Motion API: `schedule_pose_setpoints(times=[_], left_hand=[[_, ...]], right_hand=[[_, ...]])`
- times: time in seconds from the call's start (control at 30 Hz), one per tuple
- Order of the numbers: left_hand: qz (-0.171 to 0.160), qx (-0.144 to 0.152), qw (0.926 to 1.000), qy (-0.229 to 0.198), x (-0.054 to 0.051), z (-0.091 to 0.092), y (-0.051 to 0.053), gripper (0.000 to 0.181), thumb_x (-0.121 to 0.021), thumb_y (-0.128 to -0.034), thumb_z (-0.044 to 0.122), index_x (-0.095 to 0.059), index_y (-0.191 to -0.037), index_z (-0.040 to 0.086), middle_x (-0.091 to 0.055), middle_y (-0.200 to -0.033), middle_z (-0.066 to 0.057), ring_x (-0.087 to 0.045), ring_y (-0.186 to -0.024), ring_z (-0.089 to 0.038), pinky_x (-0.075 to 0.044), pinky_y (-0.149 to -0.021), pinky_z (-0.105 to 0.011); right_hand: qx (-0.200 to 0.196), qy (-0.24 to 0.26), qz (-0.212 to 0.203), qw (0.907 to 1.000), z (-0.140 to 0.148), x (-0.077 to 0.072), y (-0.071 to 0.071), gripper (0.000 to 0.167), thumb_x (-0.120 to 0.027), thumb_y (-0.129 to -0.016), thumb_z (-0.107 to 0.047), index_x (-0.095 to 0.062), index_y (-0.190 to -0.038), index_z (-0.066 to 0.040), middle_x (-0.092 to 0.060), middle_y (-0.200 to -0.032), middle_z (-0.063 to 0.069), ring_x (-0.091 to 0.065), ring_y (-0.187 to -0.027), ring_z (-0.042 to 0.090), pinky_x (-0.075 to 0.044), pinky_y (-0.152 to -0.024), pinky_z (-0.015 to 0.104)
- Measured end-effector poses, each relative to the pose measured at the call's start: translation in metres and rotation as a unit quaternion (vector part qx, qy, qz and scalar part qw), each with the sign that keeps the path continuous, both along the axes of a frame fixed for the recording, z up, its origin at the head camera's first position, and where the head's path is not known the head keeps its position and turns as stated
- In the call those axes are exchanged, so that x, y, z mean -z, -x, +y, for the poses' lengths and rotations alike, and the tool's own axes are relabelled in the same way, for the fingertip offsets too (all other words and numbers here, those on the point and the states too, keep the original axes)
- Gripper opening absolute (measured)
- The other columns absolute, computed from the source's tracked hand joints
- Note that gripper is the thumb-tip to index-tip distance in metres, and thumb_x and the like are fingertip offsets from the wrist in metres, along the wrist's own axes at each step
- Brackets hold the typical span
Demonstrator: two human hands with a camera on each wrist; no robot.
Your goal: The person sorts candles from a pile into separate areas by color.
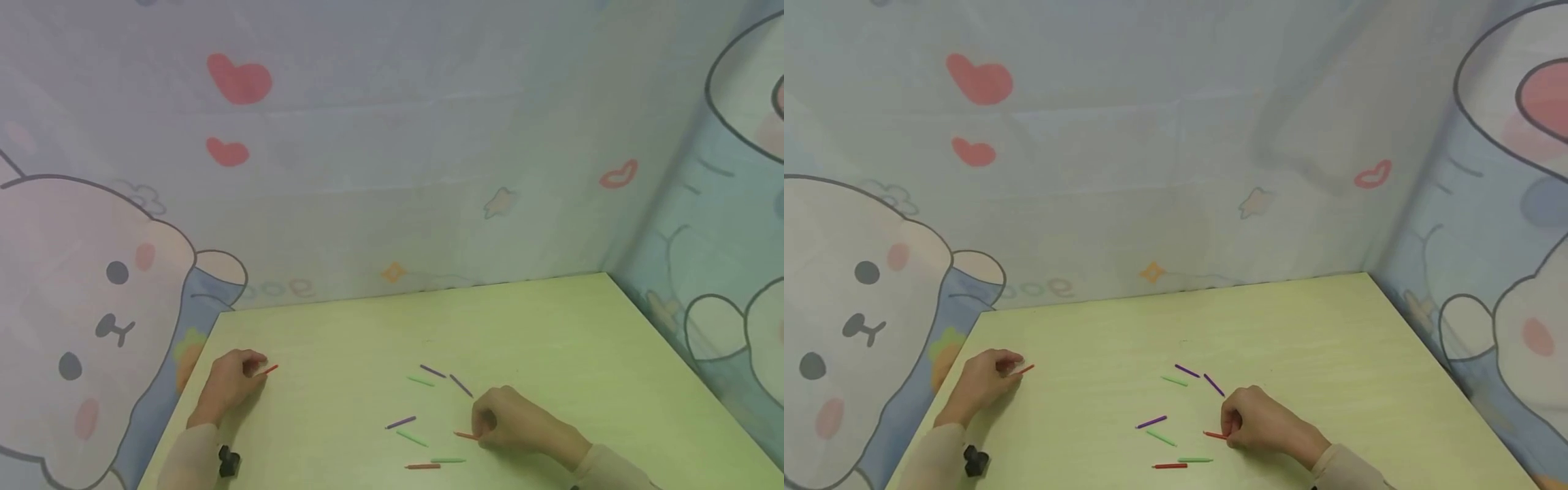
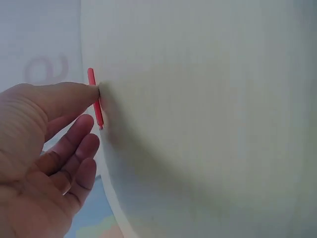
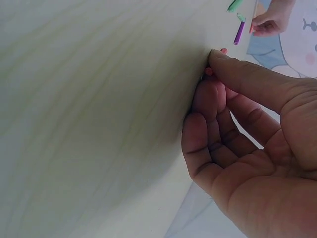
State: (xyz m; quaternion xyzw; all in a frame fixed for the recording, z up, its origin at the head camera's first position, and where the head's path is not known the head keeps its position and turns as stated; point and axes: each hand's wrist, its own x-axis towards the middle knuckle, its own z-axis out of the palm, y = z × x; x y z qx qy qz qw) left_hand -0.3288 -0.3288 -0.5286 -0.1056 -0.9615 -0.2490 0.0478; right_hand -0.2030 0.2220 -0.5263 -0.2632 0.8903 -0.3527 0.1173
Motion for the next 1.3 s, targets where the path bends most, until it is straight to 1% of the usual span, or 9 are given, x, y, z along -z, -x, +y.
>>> schedule_pose_setpoints(times=[0.13,0.4,0.57,0.67,0.8,0.9,1.07,1.17,1.3], left_hand=[[0.046,0.01,0.9989,0.001,-0.006,0.009,-0.006,0.033,-0.089,-0.0938,0.01,-0.08,-0.123,0.0,-0.075,-0.109,-0.017,-0.073,-0.102,-0.038,-0.061,-0.09,-0.058],[0.103,0.038,0.9937,-0.022,-0.035,0.045,-0.012,0.03,-0.088,-0.0956,0.01,-0.081,-0.125,0.006,-0.076,-0.11,-0.014,-0.072,-0.103,-0.033,-0.059,-0.087,-0.052],[0.131,0.062,0.9886,-0.04,-0.044,0.077,-0.026,0.024,-0.089,-0.0952,0.008,-0.084,-0.119,0.012,-0.079,-0.107,-0.004,-0.073,-0.098,-0.025,-0.06,-0.082,-0.047],[0.139,0.093,0.9844,-0.054,-0.046,0.098,-0.037,0.023,-0.089,-0.0945,0.008,-0.085,-0.115,0.016,-0.079,-0.103,0.004,-0.074,-0.095,-0.02,-0.061,-0.079,-0.044],[0.112,0.151,0.9794,-0.072,-0.044,0.126,-0.054,0.022,-0.089,-0.0949,0.008,-0.085,-0.112,0.021,-0.079,-0.101,0.01,-0.073,-0.091,-0.012,-0.06,-0.076,-0.037],[0.063,0.204,0.9743,-0.073,-0.039,0.144,-0.071,0.017,-0.086,-0.0976,0.01,-0.085,-0.111,0.02,-0.079,-0.102,0.01,-0.07,-0.089,-0.005,-0.06,-0.076,-0.035],[-0.017,0.276,0.9588,-0.063,-0.027,0.173,-0.094,0.01,-0.082,-0.1008,0.011,-0.085,-0.11,0.013,-0.078,-0.101,0.012,-0.067,-0.09,0.003,-0.062,-0.082,-0.033],[-0.028,0.303,0.9514,-0.046,-0.018,0.19,-0.103,0.009,-0.083,-0.0994,0.009,-0.085,-0.108,0.011,-0.078,-0.099,0.011,-0.068,-0.091,0.003,-0.062,-0.086,-0.03],[-0.017,0.321,0.9469,0.0,-0.005,0.207,-0.114,0.011,-0.086,-0.0955,0.013,-0.087,-0.106,0.016,-0.076,-0.096,0.014,-0.064,-0.09,0.004,-0.057,-0.089,-0.022]], right_hand=[[-0.002,-0.005,0.004,1.0,-0.001,0.0,0.001,0.022,-0.093,-0.085,-0.005,-0.075,-0.083,-0.018,-0.064,-0.079,-0.015,-0.054,-0.074,0.0,-0.05,-0.066,0.024],[-0.007,-0.003,-0.001,1.0,0.001,0.0,0.001,0.021,-0.093,-0.085,-0.005,-0.076,-0.084,-0.017,-0.065,-0.081,-0.016,-0.055,-0.076,0.001,-0.051,-0.068,0.024],[-0.011,0.002,-0.001,0.9999,0.001,-0.001,0.001,0.02,-0.092,-0.086,-0.005,-0.076,-0.085,-0.017,-0.065,-0.082,-0.016,-0.055,-0.076,0.001,-0.052,-0.069,0.024],[-0.01,0.003,-0.001,0.9999,0.0,-0.002,0.0,0.02,-0.092,-0.086,-0.005,-0.076,-0.085,-0.016,-0.065,-0.082,-0.016,-0.055,-0.076,0.001,-0.052,-0.069,0.023],[-0.007,0.003,0.0,1.0,0.0,-0.001,0.0,0.02,-0.092,-0.085,-0.004,-0.076,-0.085,-0.016,-0.065,-0.082,-0.015,-0.055,-0.076,0.001,-0.052,-0.069,0.023],[-0.006,0.004,-0.001,1.0,-0.001,0.001,-0.001,0.021,-0.092,-0.085,-0.005,-0.075,-0.085,-0.017,-0.064,-0.082,-0.015,-0.055,-0.076,0.0,-0.052,-0.068,0.023],[-0.009,0.004,0.004,0.9999,-0.001,0.003,0.0,0.021,-0.092,-0.084,-0.005,-0.075,-0.084,-0.018,-0.064,-0.082,-0.015,-0.055,-0.077,0.001,-0.052,-0.069,0.024],[-0.007,0.003,0.009,0.9999,0.0,0.003,0.001,0.022,-0.092,-0.084,-0.003,-0.075,-0.084,-0.018,-0.064,-0.082,-0.015,-0.055,-0.077,0.001,-0.051,-0.069,0.024],[-0.008,0.003,0.009,0.9999,-0.001,0.002,0.001,0.022,-0.091,-0.083,-0.003,-0.075,-0.083,-0.018,-0.063,-0.081,-0.015,-0.054,-0.076,0.001,-0.051,-0.069,0.024]])
